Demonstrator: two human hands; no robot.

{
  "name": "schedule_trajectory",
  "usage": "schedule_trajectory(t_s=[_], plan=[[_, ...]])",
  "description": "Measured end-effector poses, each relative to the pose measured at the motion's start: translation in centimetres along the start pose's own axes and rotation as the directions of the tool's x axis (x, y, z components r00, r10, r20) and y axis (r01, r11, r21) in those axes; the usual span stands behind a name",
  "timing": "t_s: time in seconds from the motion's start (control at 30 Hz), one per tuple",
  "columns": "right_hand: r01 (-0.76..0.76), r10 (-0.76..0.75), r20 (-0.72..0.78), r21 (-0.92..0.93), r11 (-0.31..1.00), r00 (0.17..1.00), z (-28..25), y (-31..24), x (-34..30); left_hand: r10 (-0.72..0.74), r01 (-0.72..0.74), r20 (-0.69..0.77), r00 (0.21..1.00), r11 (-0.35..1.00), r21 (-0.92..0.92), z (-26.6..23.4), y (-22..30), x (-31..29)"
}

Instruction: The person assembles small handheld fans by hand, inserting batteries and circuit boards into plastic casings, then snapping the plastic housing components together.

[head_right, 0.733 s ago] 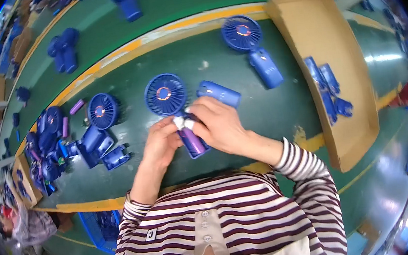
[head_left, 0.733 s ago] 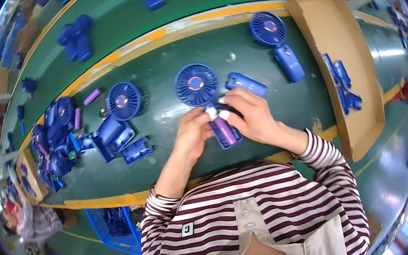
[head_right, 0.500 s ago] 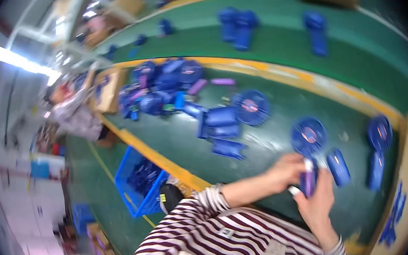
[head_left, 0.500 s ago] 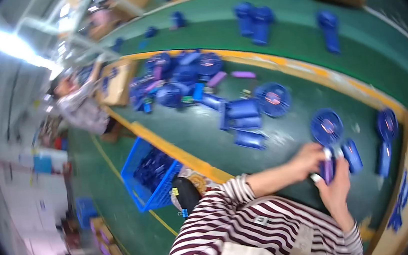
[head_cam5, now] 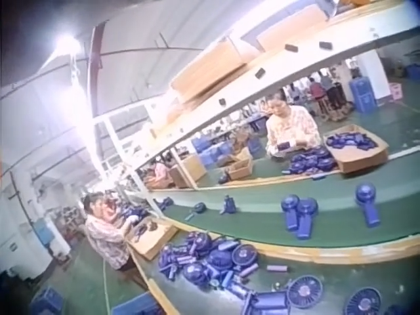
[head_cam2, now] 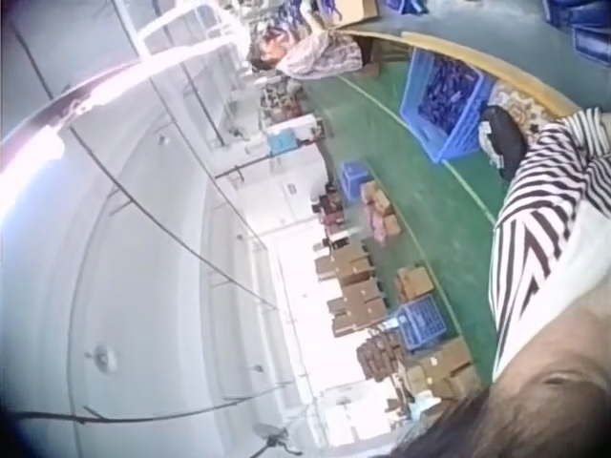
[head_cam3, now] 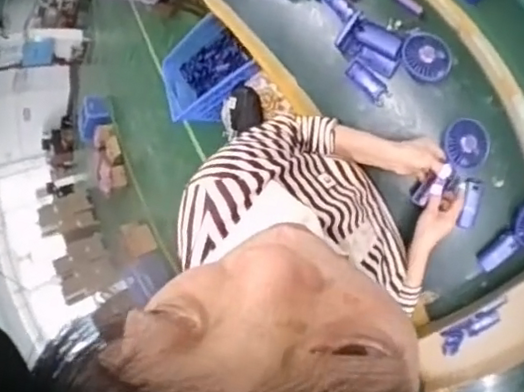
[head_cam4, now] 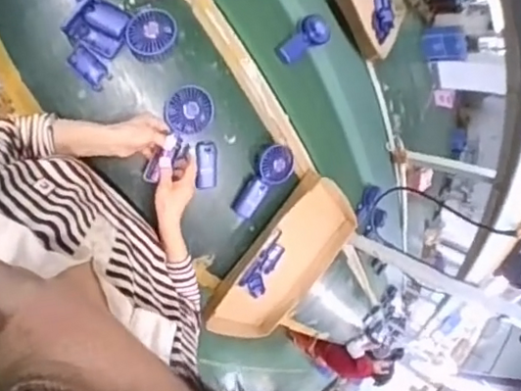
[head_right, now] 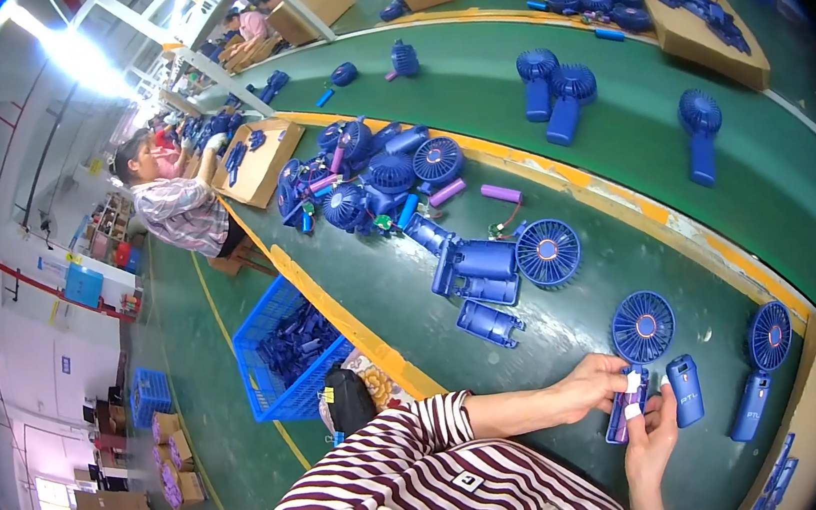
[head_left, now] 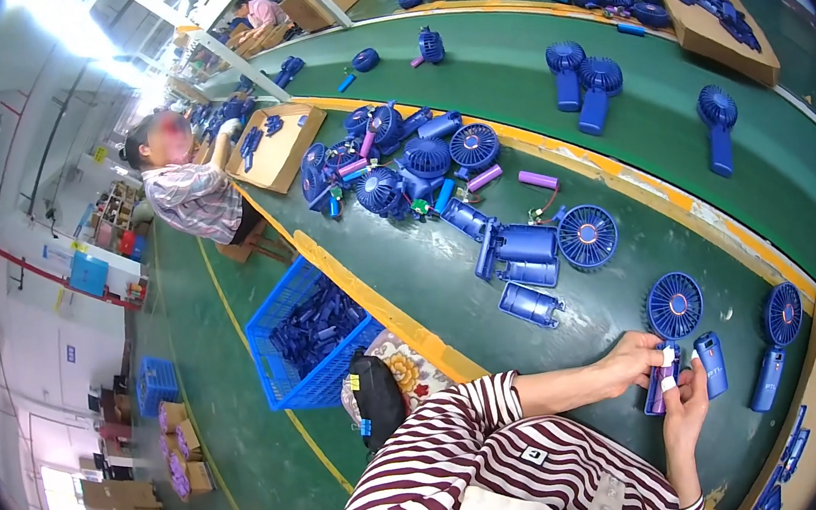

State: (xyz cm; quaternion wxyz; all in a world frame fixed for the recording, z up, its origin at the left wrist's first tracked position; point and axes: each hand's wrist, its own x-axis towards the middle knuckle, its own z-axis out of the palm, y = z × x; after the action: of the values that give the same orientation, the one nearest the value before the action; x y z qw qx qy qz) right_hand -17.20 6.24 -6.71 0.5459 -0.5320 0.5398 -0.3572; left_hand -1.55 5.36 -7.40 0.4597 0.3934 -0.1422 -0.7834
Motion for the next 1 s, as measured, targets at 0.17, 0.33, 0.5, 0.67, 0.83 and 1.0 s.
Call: schedule_trajectory(t_s=[0.17,0.33,0.5,0.67,0.83,1.0], plan=[[0.427,-0.61,0.052,-0.761,0.488,0.791,-1.9,-3.1,0.3,-0.01,0.035,-0.17,0.985,0.989,0.145,-0.1,0.9,-0.4],[0.212,-0.426,-0.02,-0.846,0.489,0.905,-3.7,-4.0,-0.8,-0.004,0.02,-0.123,0.992,0.992,0.124,-0.8,2.0,-0.9],[0.144,-0.373,-0.046,-0.874,0.464,0.927,-3.7,-3.4,-1.0,-0.036,0.043,-0.067,0.997,0.992,0.117,-0.2,2.0,-0.4],[0.137,-0.396,0.0,-0.938,0.318,0.918,-3.3,-3.2,0.8,-0.048,0.057,-0.066,0.997,0.989,0.138,0.2,1.9,-0.6],[0.2,-0.418,0.073,-0.942,0.269,0.905,-3.5,-3.0,1.2,-0.062,0.067,-0.052,0.997,0.992,0.108,0.2,2.1,-0.7],[0.16,-0.404,-0.032,-0.887,0.433,0.914,-3.2,-3.7,0.7,-0.077,0.082,-0.076,0.994,0.995,0.063,0.0,2.1,-0.4]])
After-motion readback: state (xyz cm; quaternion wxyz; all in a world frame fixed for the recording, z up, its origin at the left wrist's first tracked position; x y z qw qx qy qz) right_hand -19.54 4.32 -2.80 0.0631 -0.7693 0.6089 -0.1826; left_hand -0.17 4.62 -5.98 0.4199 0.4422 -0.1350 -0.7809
